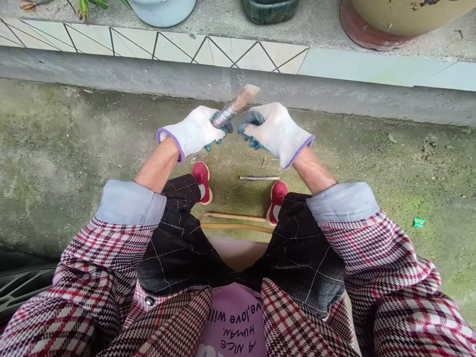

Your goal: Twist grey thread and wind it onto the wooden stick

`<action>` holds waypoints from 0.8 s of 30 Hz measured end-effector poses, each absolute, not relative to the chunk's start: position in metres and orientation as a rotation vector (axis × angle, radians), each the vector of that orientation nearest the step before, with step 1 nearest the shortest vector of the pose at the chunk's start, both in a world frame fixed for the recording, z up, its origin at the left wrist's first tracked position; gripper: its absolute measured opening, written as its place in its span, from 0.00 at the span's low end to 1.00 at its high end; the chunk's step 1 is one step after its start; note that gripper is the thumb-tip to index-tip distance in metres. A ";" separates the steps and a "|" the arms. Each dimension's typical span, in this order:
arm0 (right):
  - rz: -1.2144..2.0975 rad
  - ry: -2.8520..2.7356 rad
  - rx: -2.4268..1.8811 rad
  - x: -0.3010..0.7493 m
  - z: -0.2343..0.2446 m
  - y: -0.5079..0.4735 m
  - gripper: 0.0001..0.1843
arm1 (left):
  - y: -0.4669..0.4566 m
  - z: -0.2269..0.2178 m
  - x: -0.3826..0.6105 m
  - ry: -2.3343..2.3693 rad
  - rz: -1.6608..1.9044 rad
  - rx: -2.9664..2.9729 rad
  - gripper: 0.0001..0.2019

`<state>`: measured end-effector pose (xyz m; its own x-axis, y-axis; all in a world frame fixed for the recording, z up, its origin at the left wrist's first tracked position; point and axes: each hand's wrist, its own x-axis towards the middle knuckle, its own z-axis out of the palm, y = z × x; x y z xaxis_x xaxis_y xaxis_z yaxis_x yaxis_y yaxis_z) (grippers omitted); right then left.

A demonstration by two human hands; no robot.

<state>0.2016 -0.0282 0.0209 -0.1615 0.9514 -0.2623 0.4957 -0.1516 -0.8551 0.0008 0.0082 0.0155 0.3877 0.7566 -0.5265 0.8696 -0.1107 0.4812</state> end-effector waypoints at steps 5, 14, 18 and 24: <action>1.266 -1.715 -1.691 0.189 0.032 -0.038 0.09 | 0.012 0.007 -0.002 1.567 -0.315 2.160 0.20; 1.116 -1.634 -1.719 0.226 0.021 -0.019 0.07 | -0.006 0.009 0.005 1.286 -0.466 2.228 0.17; 1.173 -1.524 -1.695 0.229 0.017 -0.016 0.10 | -0.006 0.022 0.008 1.197 -0.228 1.984 0.21; 1.306 -1.476 -1.581 0.206 0.020 -0.027 0.08 | 0.005 0.017 0.007 1.327 0.032 1.778 0.24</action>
